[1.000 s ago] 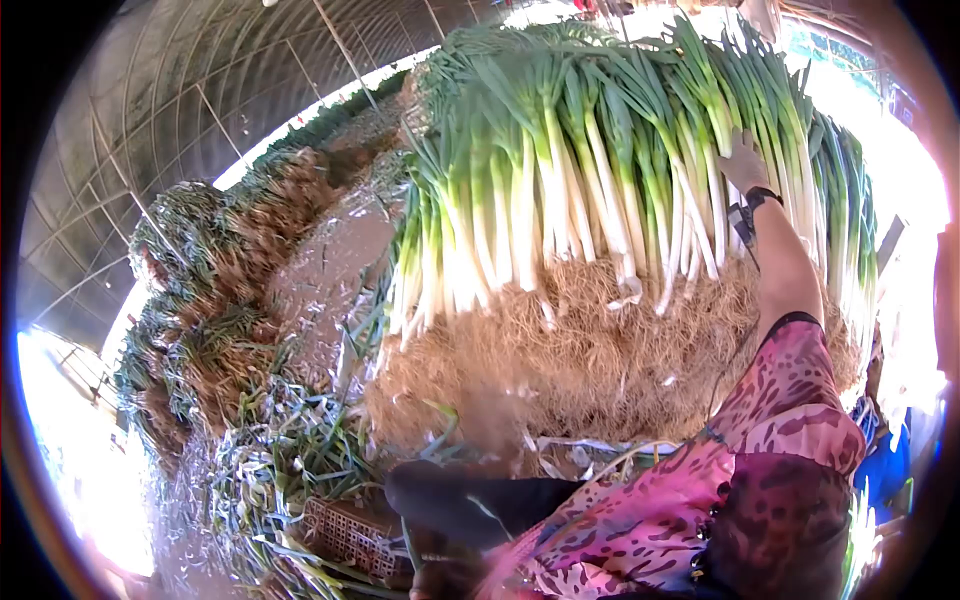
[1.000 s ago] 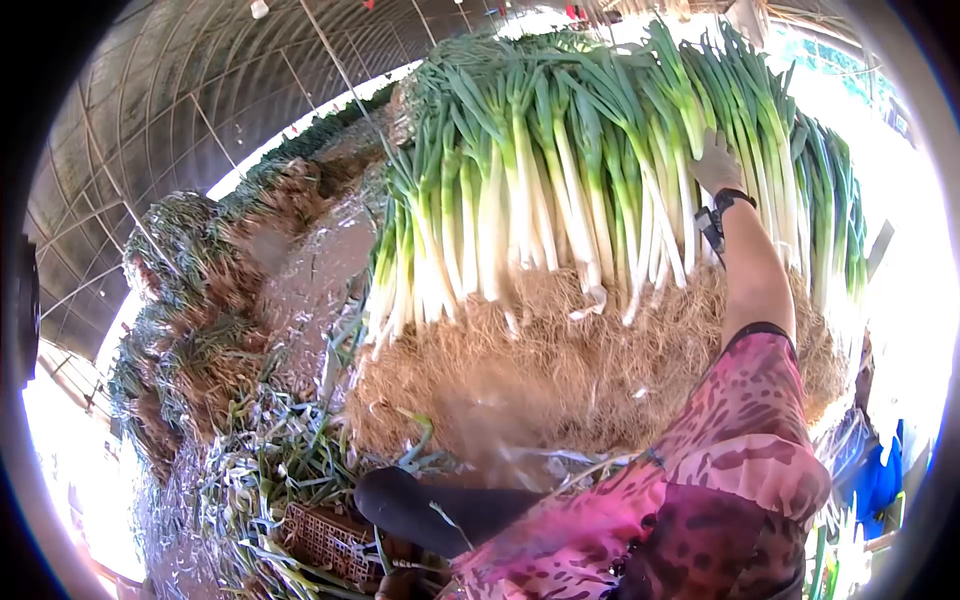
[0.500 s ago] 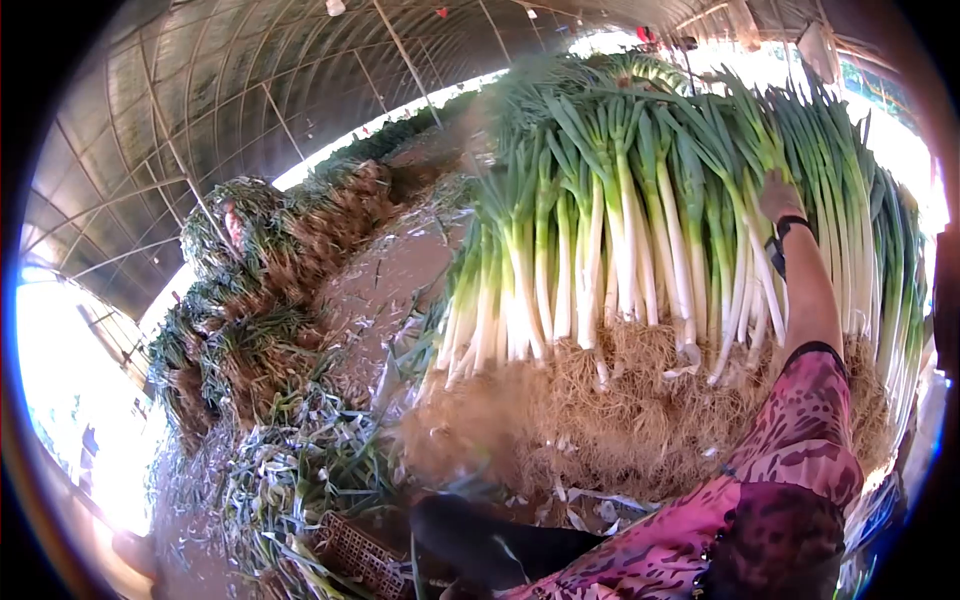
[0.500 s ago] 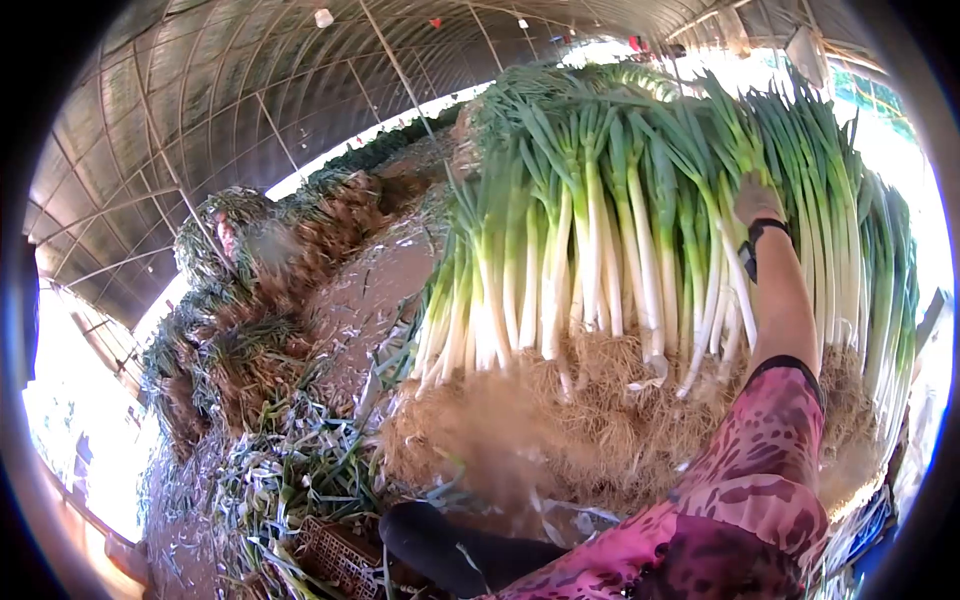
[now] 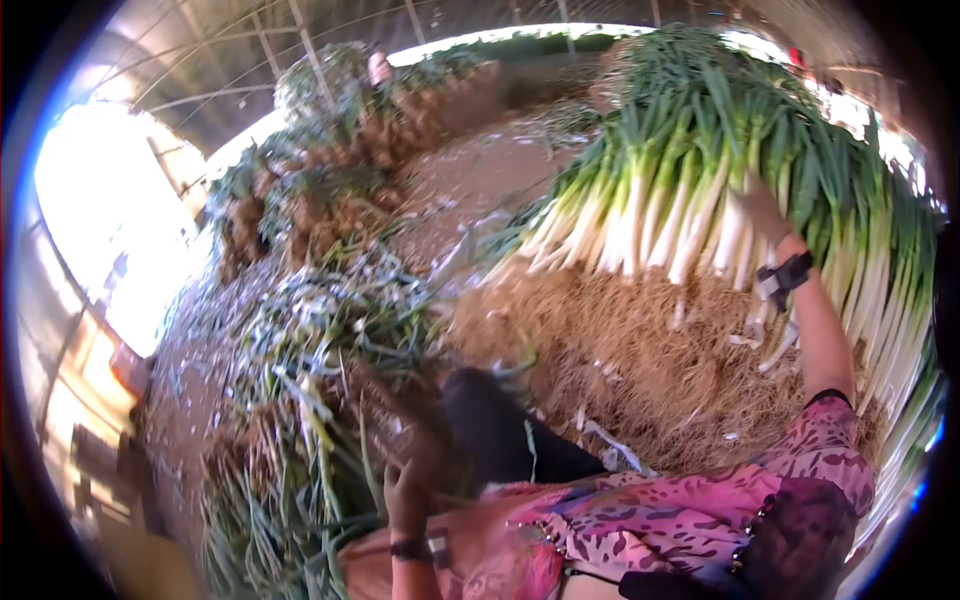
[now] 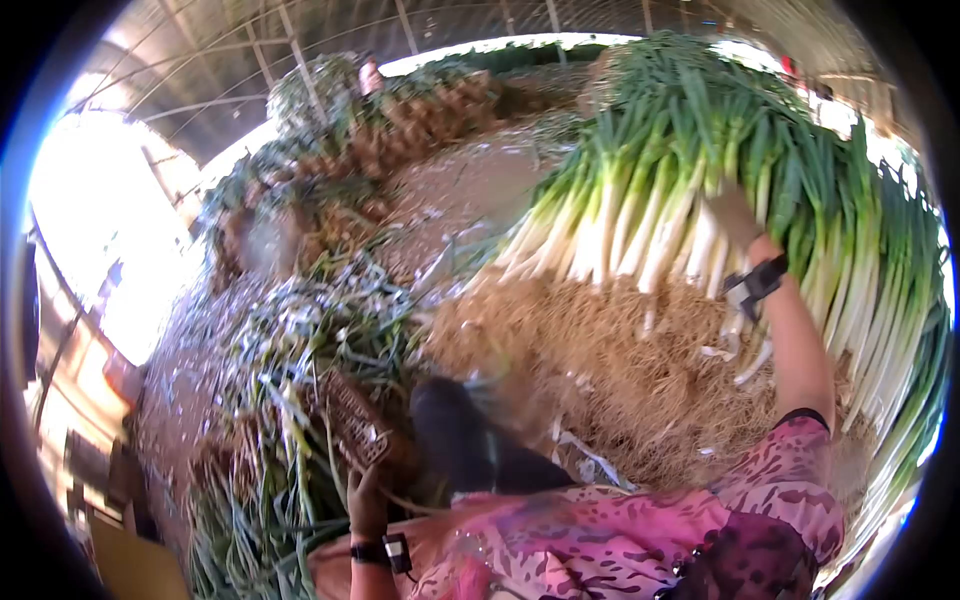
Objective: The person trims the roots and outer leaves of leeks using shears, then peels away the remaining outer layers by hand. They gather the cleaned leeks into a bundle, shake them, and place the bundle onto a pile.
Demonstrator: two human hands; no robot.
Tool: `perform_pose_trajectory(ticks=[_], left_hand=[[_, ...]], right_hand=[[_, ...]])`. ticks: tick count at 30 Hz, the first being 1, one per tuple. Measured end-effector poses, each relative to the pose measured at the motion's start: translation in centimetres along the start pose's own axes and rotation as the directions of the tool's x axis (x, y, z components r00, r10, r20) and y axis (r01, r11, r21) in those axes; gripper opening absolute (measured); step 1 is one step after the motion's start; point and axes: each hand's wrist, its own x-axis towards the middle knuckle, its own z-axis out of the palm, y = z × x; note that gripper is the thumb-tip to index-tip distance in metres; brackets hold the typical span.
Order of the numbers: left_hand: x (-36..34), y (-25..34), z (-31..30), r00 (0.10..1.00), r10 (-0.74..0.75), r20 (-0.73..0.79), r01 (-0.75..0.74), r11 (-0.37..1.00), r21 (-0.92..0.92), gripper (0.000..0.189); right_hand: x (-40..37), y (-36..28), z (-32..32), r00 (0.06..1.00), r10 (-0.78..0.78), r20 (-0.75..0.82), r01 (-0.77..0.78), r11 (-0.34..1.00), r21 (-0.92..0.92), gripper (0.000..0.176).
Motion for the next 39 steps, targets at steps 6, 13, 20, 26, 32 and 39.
perform_pose_trajectory(ticks=[6, 13, 20, 26, 32, 39], left_hand=[[-2.1, 4.7, 0.5, 0.997, -0.080, -0.021, 0.067, 0.931, -0.359, 0.022], [-2.4, 1.0, 1.2, 0.992, -0.120, -0.044, 0.090, 0.898, -0.431, 0.027], [-1.6, -2.4, -2.2, 0.970, -0.240, -0.040, 0.241, 0.970, 0.030, 0.033], [4.6, -6.3, -14.3, 0.937, -0.152, -0.313, 0.341, 0.584, 0.737, 0.021], [8.6, -12.8, -22.1, 0.726, -0.411, -0.551, 0.581, -0.062, 0.812, 0.053], [14.0, -11.6, -20.4, 0.668, -0.652, -0.359, 0.700, 0.386, 0.601, 0.051]], right_hand=[[-21.5, -35.9, 11.7, 0.335, -0.688, 0.644, 0.303, 0.726, 0.617, 0.082], [-33.2, -49.5, 26.2, 0.240, -0.830, 0.503, -0.151, 0.480, 0.864, 0.099], [-38.5, -51.2, 36.5, 0.340, -0.759, 0.556, 0.007, 0.593, 0.805, 0.071], [-41.2, -50.0, 36.5, -0.023, -0.741, 0.672, 0.073, 0.669, 0.740, 0.050], [-42.8, -51.6, 40.7, -0.004, -0.560, 0.829, 0.057, 0.827, 0.559, 0.057], [-40.0, -51.3, 45.0, 0.043, -0.327, 0.944, -0.455, 0.835, 0.309, 0.052]])
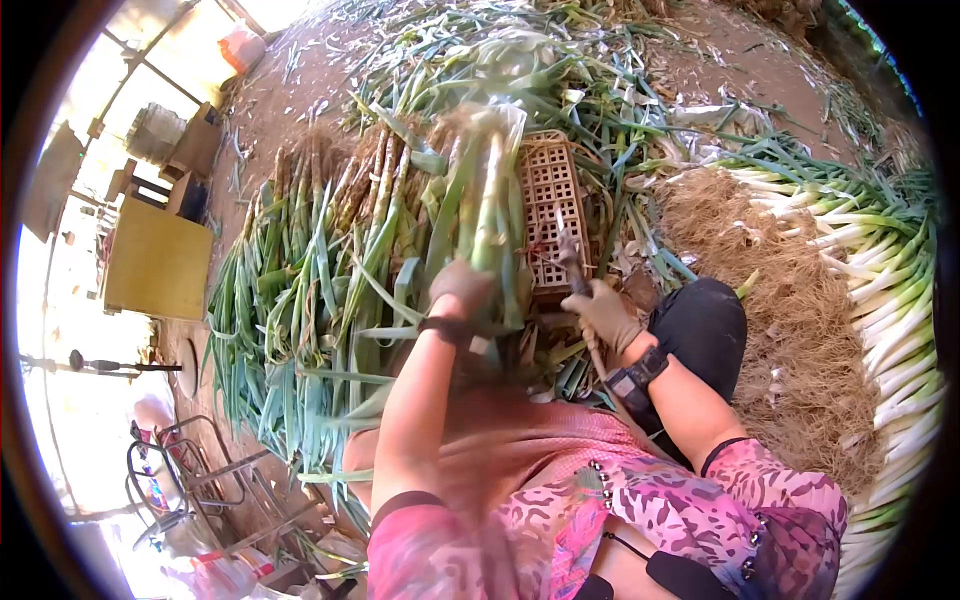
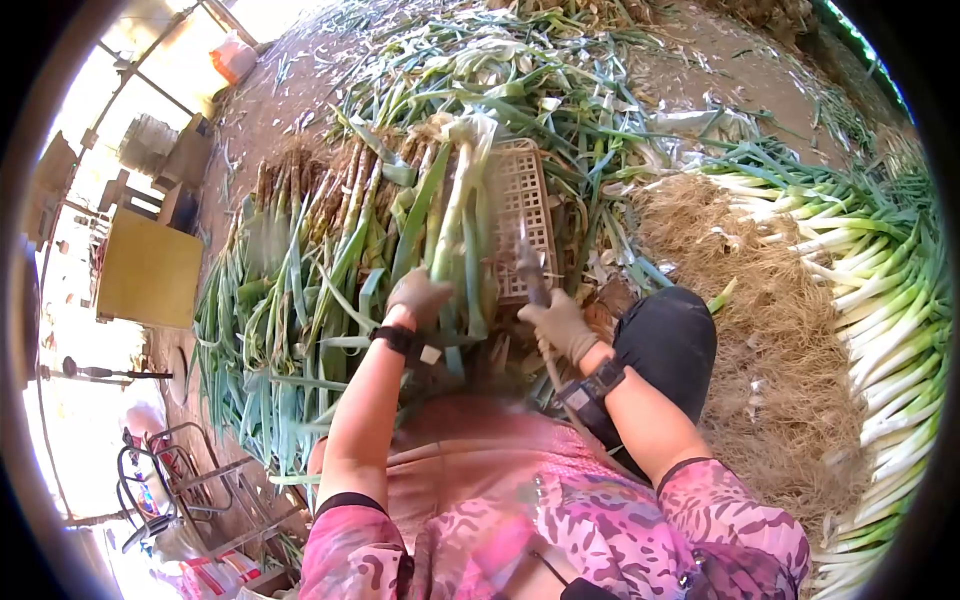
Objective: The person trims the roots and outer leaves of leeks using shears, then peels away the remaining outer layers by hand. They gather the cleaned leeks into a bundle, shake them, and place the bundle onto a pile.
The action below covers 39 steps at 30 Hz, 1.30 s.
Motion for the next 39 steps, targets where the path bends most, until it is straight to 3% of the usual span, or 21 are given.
perform_pose_trajectory(ticks=[1, 2, 5, 7, 8, 10, 13, 16, 18, 21, 26, 27, 28, 30, 32, 33, 34, 35, 36, 37, 39], left_hand=[[1.9, -0.6, 1.7, 0.995, 0.086, -0.053, -0.092, 0.989, -0.120, 0.056], [0.3, 1.2, 1.2, 0.998, 0.042, 0.042, -0.028, 0.954, -0.299, 0.057], [1.4, 0.8, 7.2, 0.998, 0.052, -0.031, -0.061, 0.891, -0.450, 0.055], [2.2, -2.1, 13.0, 0.994, 0.111, -0.003, -0.093, 0.816, -0.570, 0.062], [3.0, -3.5, 15.9, 0.991, 0.107, 0.079, -0.022, 0.721, -0.693, 0.068], [0.0, -2.8, 15.2, 0.984, 0.026, 0.177, 0.110, 0.690, -0.715, 0.073], [-1.3, -2.1, 16.4, 0.995, -0.005, -0.098, -0.057, 0.789, -0.612, 0.078], [-4.2, 0.0, 16.1, 0.982, -0.047, -0.181, -0.059, 0.841, -0.538, 0.077], [-5.1, 0.8, 16.7, 0.982, -0.080, -0.173, -0.017, 0.869, -0.494, 0.074], [-6.5, 1.5, 16.9, 0.986, -0.109, -0.128, 0.041, 0.895, -0.444, 0.075], [-6.6, 0.8, 16.8, 0.991, -0.056, -0.120, -0.012, 0.864, -0.503, 0.071], [-6.3, 0.3, 17.2, 0.992, -0.040, -0.119, -0.028, 0.855, -0.518, 0.070], [-6.2, -0.2, 17.5, 0.994, -0.022, -0.110, -0.046, 0.816, -0.577, 0.070], [-5.7, -1.2, 18.1, 0.995, 0.022, -0.097, -0.083, 0.723, -0.685, 0.068], [-4.6, -2.7, 17.7, 0.996, 0.093, -0.001, -0.047, 0.493, -0.869, 0.065], [-5.2, -2.7, 15.9, 0.986, 0.145, -0.085, -0.140, 0.430, -0.892, 0.058], [-5.5, -2.6, 14.4, 0.980, 0.199, -0.024, -0.081, 0.286, -0.955, 0.048], [-5.7, -2.2, 13.4, 0.967, 0.245, 0.076, 0.059, 0.074, -0.996, 0.045], [-5.7, -1.9, 12.7, 0.938, 0.308, 0.159, 0.208, -0.134, -0.969, 0.042], [-5.5, -2.0, 12.4, 0.919, 0.328, 0.217, 0.268, -0.121, -0.956, 0.043], [-5.3, -0.7, 13.2, 0.919, 0.346, 0.190, 0.221, -0.053, -0.974, 0.046]], right_hand=[[0.4, -0.6, -0.3, 0.999, 0.017, -0.049, -0.017, 1.000, -0.005, 0.053], [1.7, 0.0, -0.2, 0.963, -0.206, -0.174, 0.149, 0.944, -0.295, 0.055], [0.6, -0.3, -0.9, 0.984, -0.174, -0.031, 0.164, 0.963, -0.215, 0.057], [-3.0, -1.4, -1.0, 0.986, -0.158, 0.055, 0.168, 0.934, -0.317, 0.056], [-4.9, -1.1, -0.6, 0.958, -0.274, 0.087, 0.278, 0.804, -0.525, 0.056], [-6.6, 0.6, 0.1, 0.961, -0.204, 0.185, 0.275, 0.714, -0.644, 0.055], [-8.5, 0.6, 0.1, 0.958, -0.214, 0.188, 0.284, 0.668, -0.688, 0.054], [-9.4, 1.2, -0.7, 0.953, -0.232, 0.195, 0.299, 0.607, -0.736, 0.053], [-10.3, 0.5, -1.6, 0.962, -0.181, 0.205, 0.273, 0.563, -0.780, 0.053], [-8.3, 0.9, -1.5, 0.947, -0.253, 0.196, 0.303, 0.508, -0.807, 0.053], [-0.3, -3.9, 0.4, 0.960, -0.222, 0.168, 0.260, 0.499, -0.827, 0.046], [1.4, -4.7, 0.6, 0.949, -0.283, 0.140, 0.275, 0.524, -0.806, 0.046], [3.0, -5.9, 0.8, 0.971, -0.229, 0.063, 0.184, 0.556, -0.810, 0.046], [5.5, -5.7, 0.3, 0.960, -0.277, -0.046, 0.145, 0.630, -0.763, 0.048], [1.2, -7.9, -0.4, 0.973, -0.200, 0.113, 0.222, 0.683, -0.696, 0.047], [-1.2, -8.0, -0.4, 0.968, -0.160, 0.192, 0.248, 0.711, -0.658, 0.046], [-1.8, -4.8, -0.5, 0.961, -0.187, 0.203, 0.276, 0.624, -0.731, 0.046], [-4.0, -3.9, -0.8, 0.954, -0.125, 0.272, 0.292, 0.592, -0.752, 0.047], [-5.3, -2.0, -1.1, 0.941, -0.172, 0.292, 0.337, 0.543, -0.769, 0.050], [-6.1, -1.3, -1.8, 0.953, -0.142, 0.266, 0.299, 0.557, -0.774, 0.050], [-6.4, -0.5, -2.6, 0.974, -0.124, 0.188, 0.225, 0.572, -0.789, 0.051]])
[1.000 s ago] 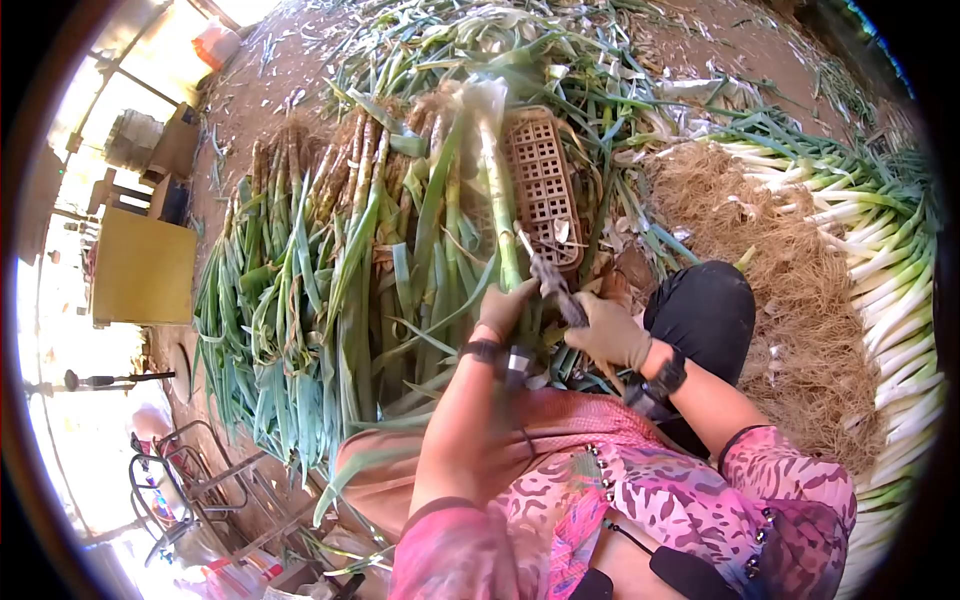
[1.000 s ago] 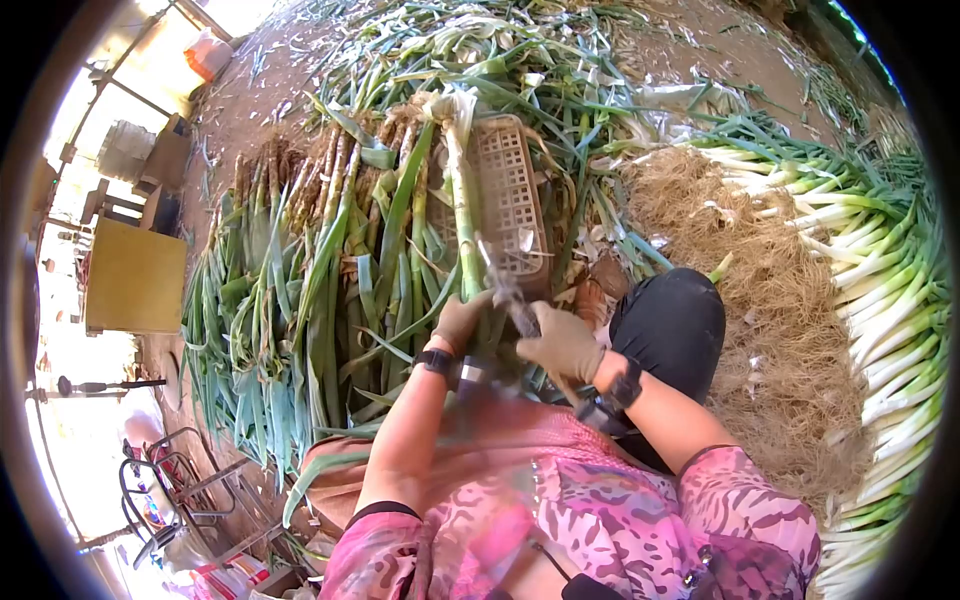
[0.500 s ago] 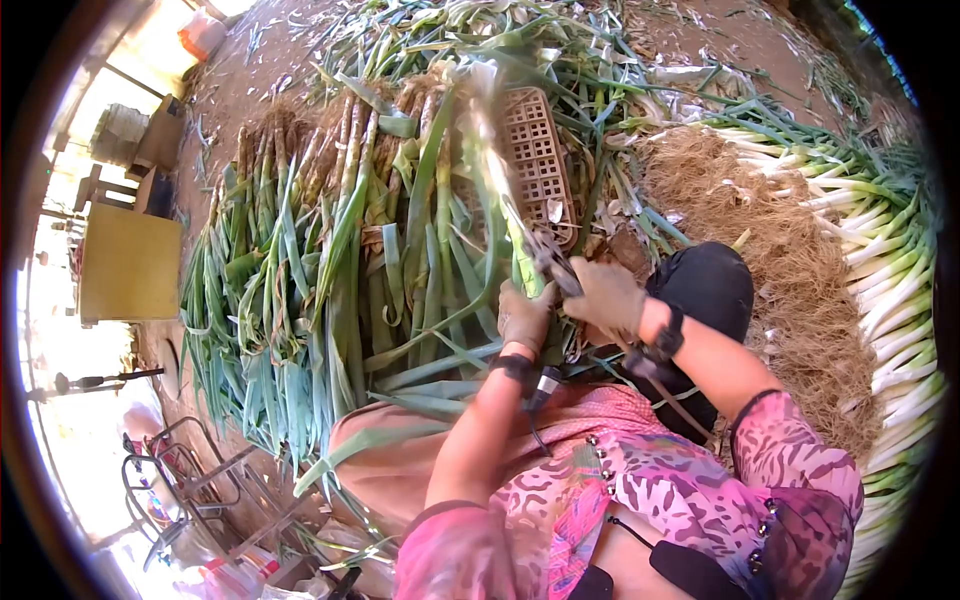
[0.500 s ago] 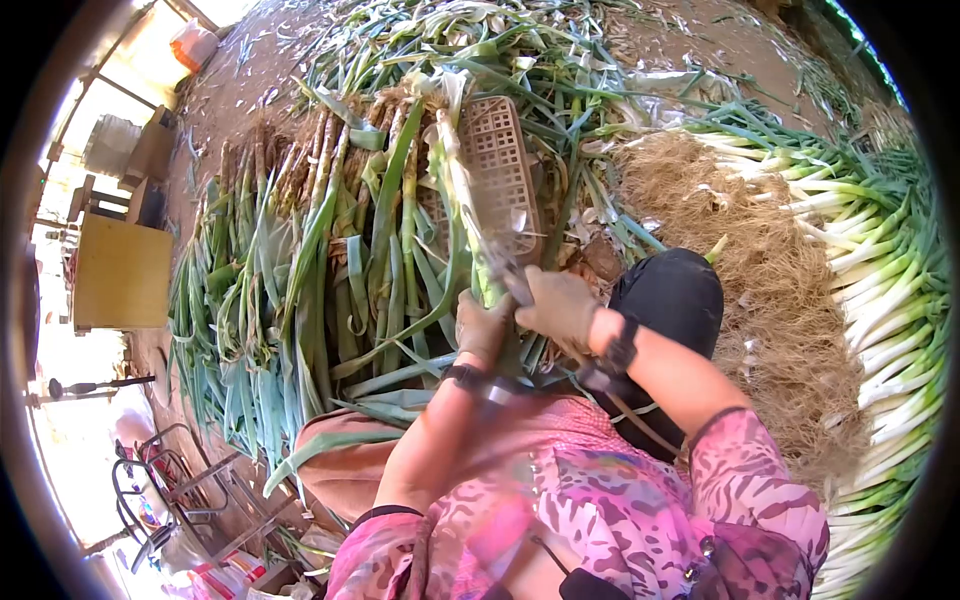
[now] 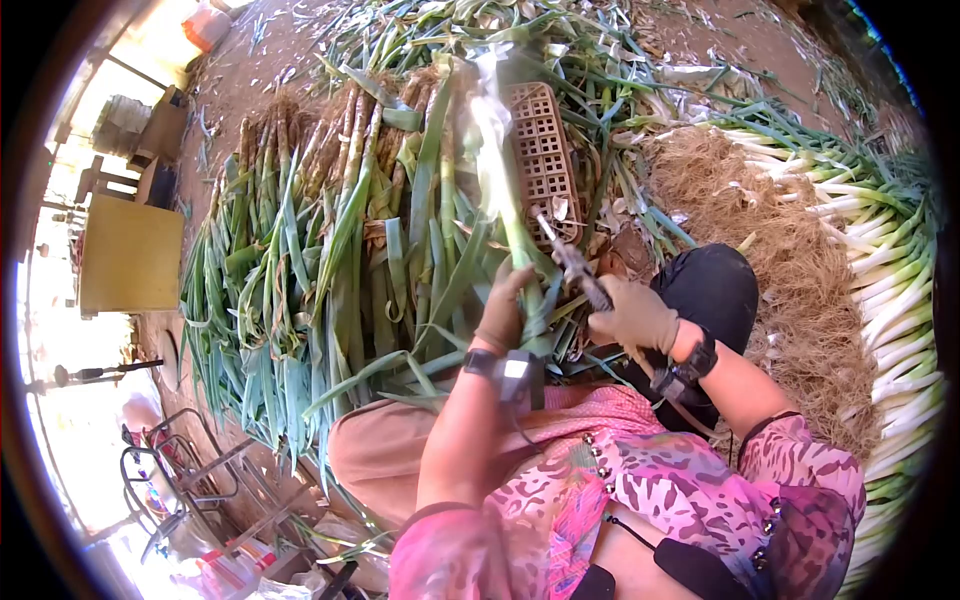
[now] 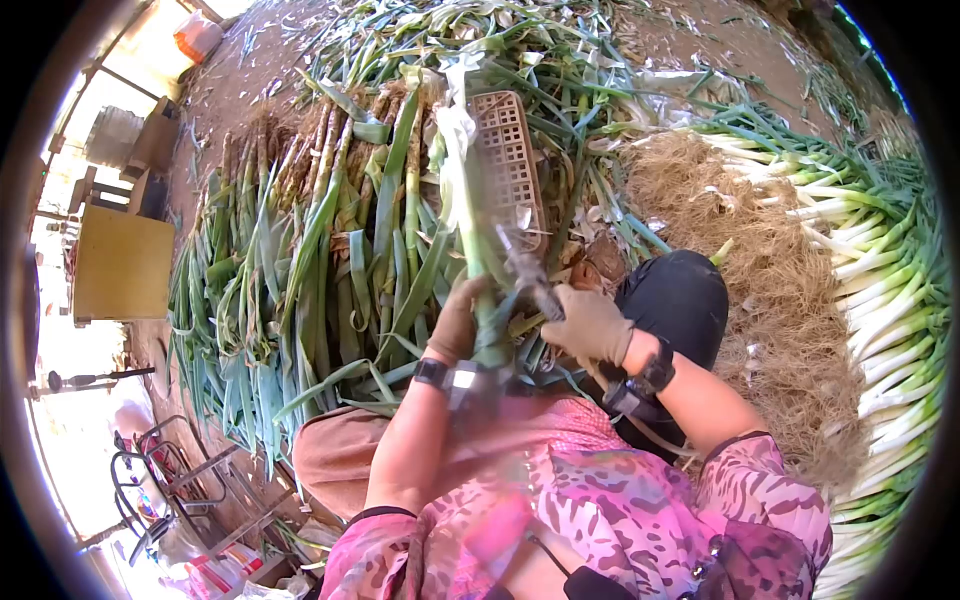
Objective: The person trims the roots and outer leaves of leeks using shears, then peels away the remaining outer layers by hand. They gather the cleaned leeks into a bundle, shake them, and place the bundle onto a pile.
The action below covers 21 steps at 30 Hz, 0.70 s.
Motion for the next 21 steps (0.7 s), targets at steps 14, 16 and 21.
perform_pose_trajectory(ticks=[14, 16, 21], left_hand=[[1.5, -7.7, -2.6, 0.984, 0.103, -0.146, -0.005, 0.834, 0.552, 0.055], [1.5, -7.0, -2.0, 0.988, 0.063, -0.140, -0.002, 0.916, 0.402, 0.052], [1.8, -4.8, 0.5, 0.979, 0.161, -0.122, -0.086, 0.878, 0.470, 0.048]], right_hand=[[16.5, -2.6, -6.2, 0.964, -0.013, -0.265, -0.046, 0.975, -0.218, 0.043], [17.0, -2.5, -6.6, 0.970, 0.016, -0.243, -0.075, 0.969, -0.234, 0.043], [14.8, -2.7, -6.1, 0.994, -0.039, -0.101, 0.010, 0.963, -0.271, 0.049]])
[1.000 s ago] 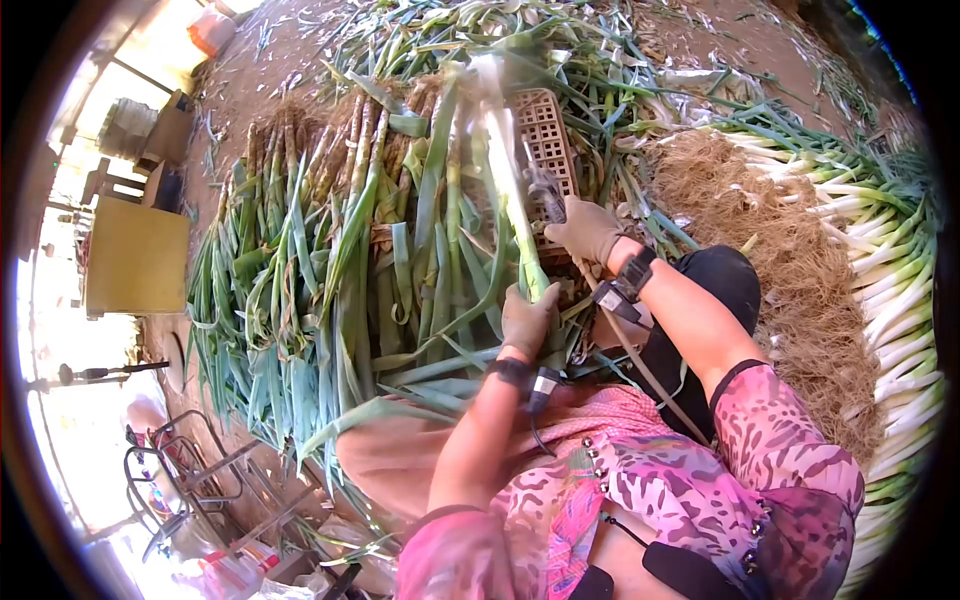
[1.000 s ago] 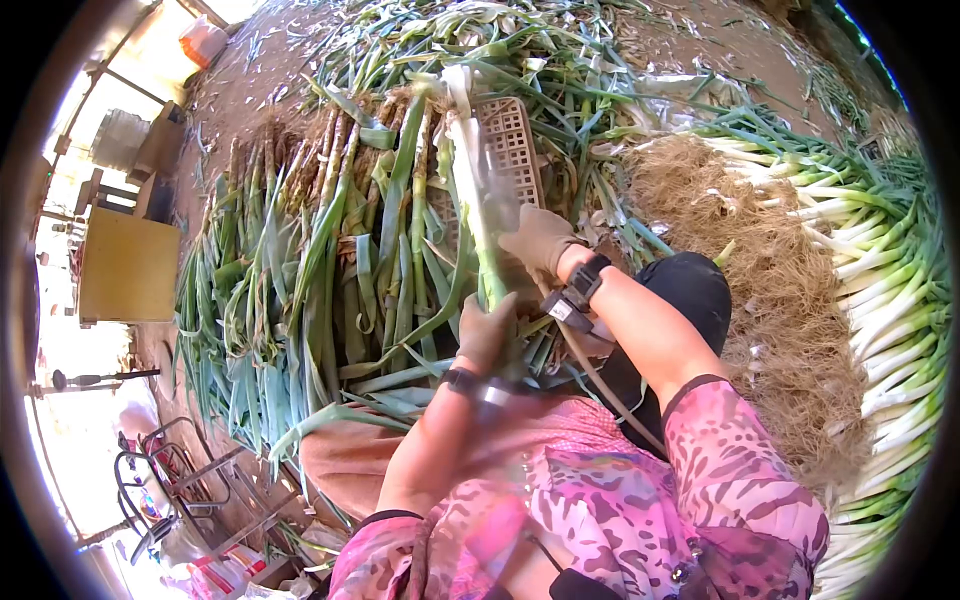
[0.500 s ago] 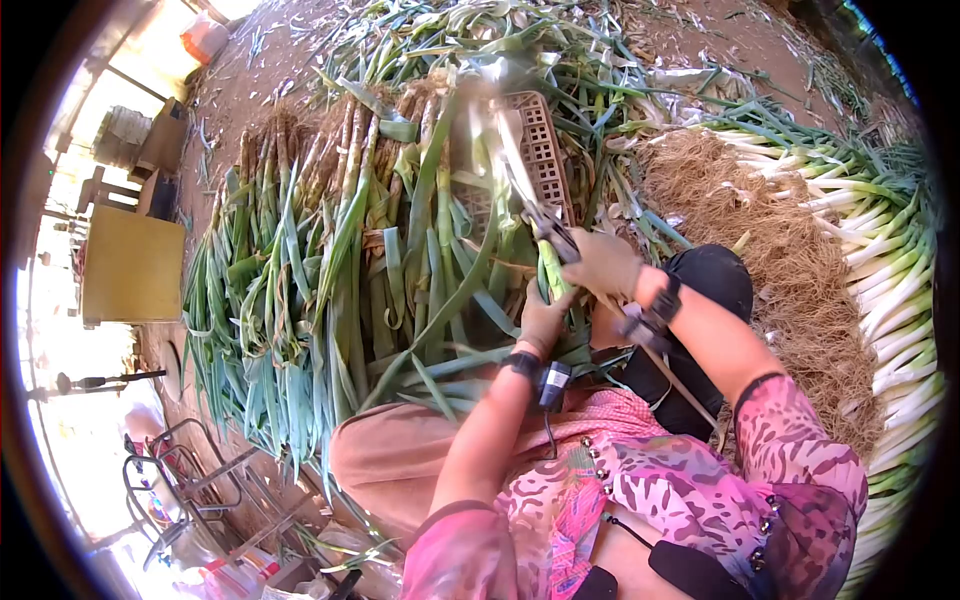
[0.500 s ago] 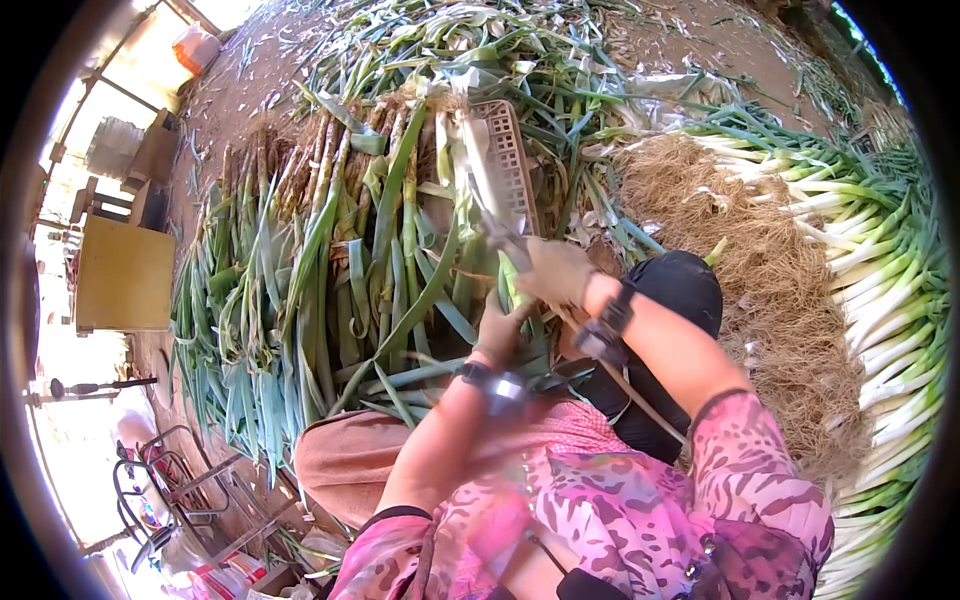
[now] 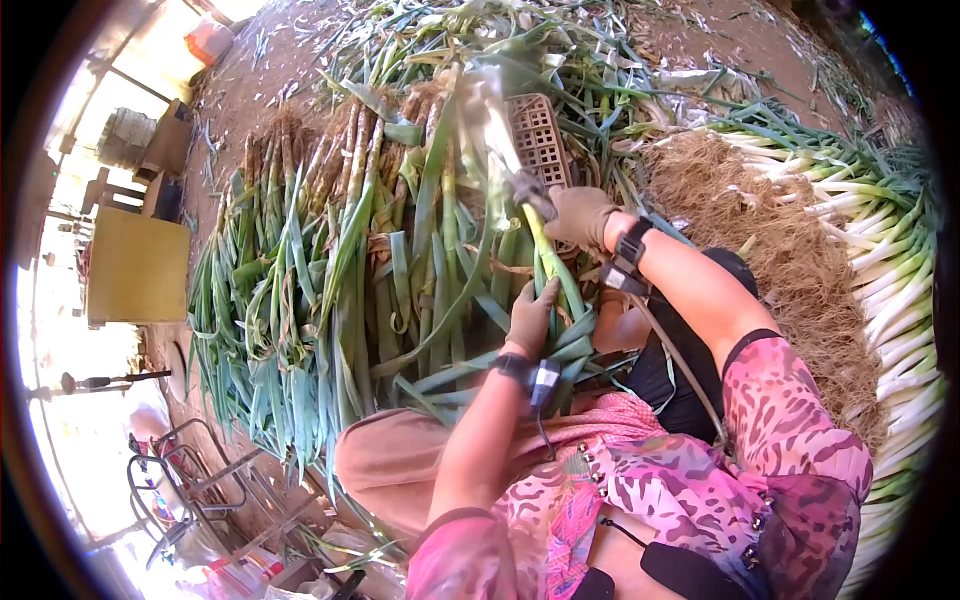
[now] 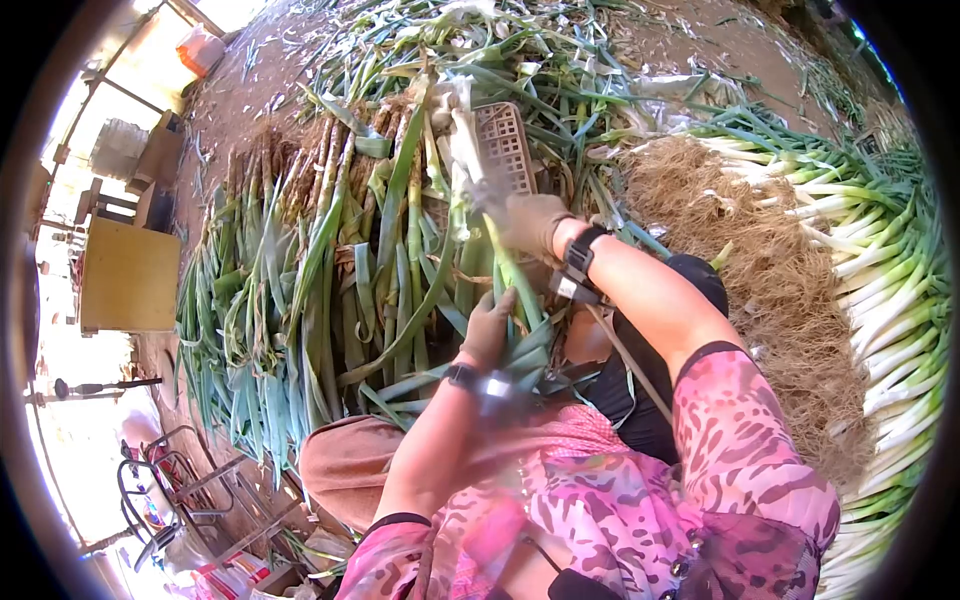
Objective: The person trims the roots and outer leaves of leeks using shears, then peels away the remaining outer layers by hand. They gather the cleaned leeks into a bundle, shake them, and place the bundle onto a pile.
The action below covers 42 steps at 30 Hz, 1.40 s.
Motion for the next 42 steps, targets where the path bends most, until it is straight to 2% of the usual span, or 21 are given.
perform_pose_trajectory(ticks=[2, 3, 4, 5, 6, 8, 12, 15, 17, 18, 20, 24, 26, 28, 31, 32, 34, 35, 38, 40, 42], left_hand=[[2.1, -0.9, 0.0, 0.997, 0.005, 0.082, -0.015, 0.994, 0.111, 0.050], [1.8, 1.3, -0.2, 0.998, 0.011, 0.065, -0.035, 0.927, 0.374, 0.048], [2.0, 2.8, -1.0, 0.998, 0.026, 0.051, -0.051, 0.788, 0.613, 0.046], [2.3, 3.9, -2.0, 0.982, 0.175, -0.066, -0.077, 0.702, 0.708, 0.037], [2.2, 4.9, -3.0, 0.926, 0.317, -0.206, 0.033, 0.476, 0.879, 0.037], [2.2, 4.9, -7.1, 0.816, 0.459, -0.351, 0.241, 0.281, 0.929, 0.045], [2.0, 3.6, -10.2, 0.873, 0.377, -0.309, 0.298, 0.089, 0.950, 0.049], [2.4, 5.0, -9.3, 0.837, 0.376, -0.399, 0.356, 0.181, 0.917, 0.054], [2.1, 5.8, -10.8, 0.780, 0.482, -0.399, 0.399, 0.108, 0.911, 0.068], [1.7, 5.9, -12.1, 0.738, 0.569, -0.362, 0.412, 0.045, 0.910, 0.072], [2.3, 6.1, -14.8, 0.733, 0.527, -0.430, 0.423, 0.143, 0.895, 0.074], [3.5, 5.7, -14.5, 0.368, 0.831, -0.418, 0.312, 0.313, 0.897, 0.050], [2.3, 8.1, -12.0, 0.500, 0.859, -0.106, -0.041, 0.145, 0.989, 0.026], [4.2, 4.1, -11.1, 0.832, 0.551, -0.055, -0.019, 0.128, 0.992, 0.041], [5.2, 4.1, -10.8, 0.819, 0.479, -0.316, 0.292, 0.127, 0.948, 0.060], [5.6, 4.6, -11.1, 0.818, 0.488, -0.306, 0.306, 0.082, 0.948, 0.077], [6.0, 7.1, -11.2, 0.884, 0.277, -0.376, 0.380, 0.043, 0.924, 0.080], [6.6, 8.7, -11.4, 0.893, 0.164, -0.420, 0.409, 0.096, 0.907, 0.081], [7.3, 9.5, -11.7, 0.876, -0.006, -0.482, 0.420, 0.501, 0.757, 0.055], [7.5, 6.5, -11.4, 0.958, 0.066, -0.278, 0.155, 0.695, 0.702, 0.049], [5.5, 4.8, -10.4, 0.992, 0.031, -0.122, 0.029, 0.889, 0.457, 0.045]], right_hand=[[-0.8, 0.1, 1.8, 0.999, -0.037, -0.021, 0.037, 0.999, -0.012, 0.049], [-0.8, 0.2, 2.1, 1.000, -0.005, 0.030, 0.006, 1.000, -0.016, 0.050], [-1.2, 0.3, 2.2, 1.000, 0.010, 0.025, -0.011, 1.000, 0.026, 0.048], [-2.0, 0.4, 2.4, 1.000, 0.026, 0.017, -0.027, 0.997, 0.068, 0.046], [-2.8, 0.6, 2.7, 0.999, 0.042, 0.011, -0.043, 0.993, 0.112, 0.045], [-4.1, 0.7, 3.4, 0.997, 0.033, 0.074, -0.037, 0.998, 0.051, 0.048], [-8.2, -1.7, 3.5, 0.980, -0.071, 0.185, 0.048, 0.991, 0.127, 0.052], [-8.5, -1.1, 4.0, 0.999, 0.032, 0.013, -0.034, 0.969, 0.243, 0.052], [-8.6, -0.3, 4.3, 0.991, 0.118, -0.059, -0.095, 0.949, 0.301, 0.050], [-9.0, 0.1, 4.6, 1.000, 0.020, 0.000, -0.019, 0.956, 0.291, 0.050], [-10.9, -0.2, 3.7, 0.977, -0.177, 0.118, 0.138, 0.948, 0.286, 0.051], [-12.1, -0.2, 5.4, 0.997, -0.032, 0.066, 0.014, 0.966, 0.260, 0.057], [-12.1, -0.5, 5.2, 0.992, -0.035, 0.117, 0.004, 0.967, 0.253, 0.059], [-12.2, -0.8, 6.1, 0.988, -0.098, 0.121, 0.068, 0.972, 0.227, 0.059], [-11.6, -0.9, 6.3, 0.977, -0.069, 0.203, 0.024, 0.975, 0.220, 0.061], [-11.4, -0.8, 6.6, 0.975, -0.057, 0.217, 0.008, 0.976, 0.220, 0.060], [-11.0, 0.2, 7.6, 0.985, -0.004, 0.172, -0.036, 0.973, 0.229, 0.059], [-10.9, 0.5, 7.5, 0.984, 0.038, 0.173, -0.077, 0.971, 0.225, 0.058], [-10.1, 1.2, 7.0, 0.985, 0.119, 0.125, -0.152, 0.941, 0.301, 0.058], [-9.6, 1.3, 6.5, 0.987, 0.141, 0.083, -0.161, 0.920, 0.356, 0.057], [-9.4, 1.4, 6.7, 0.998, 0.027, 0.065, -0.052, 0.910, 0.412, 0.053]])
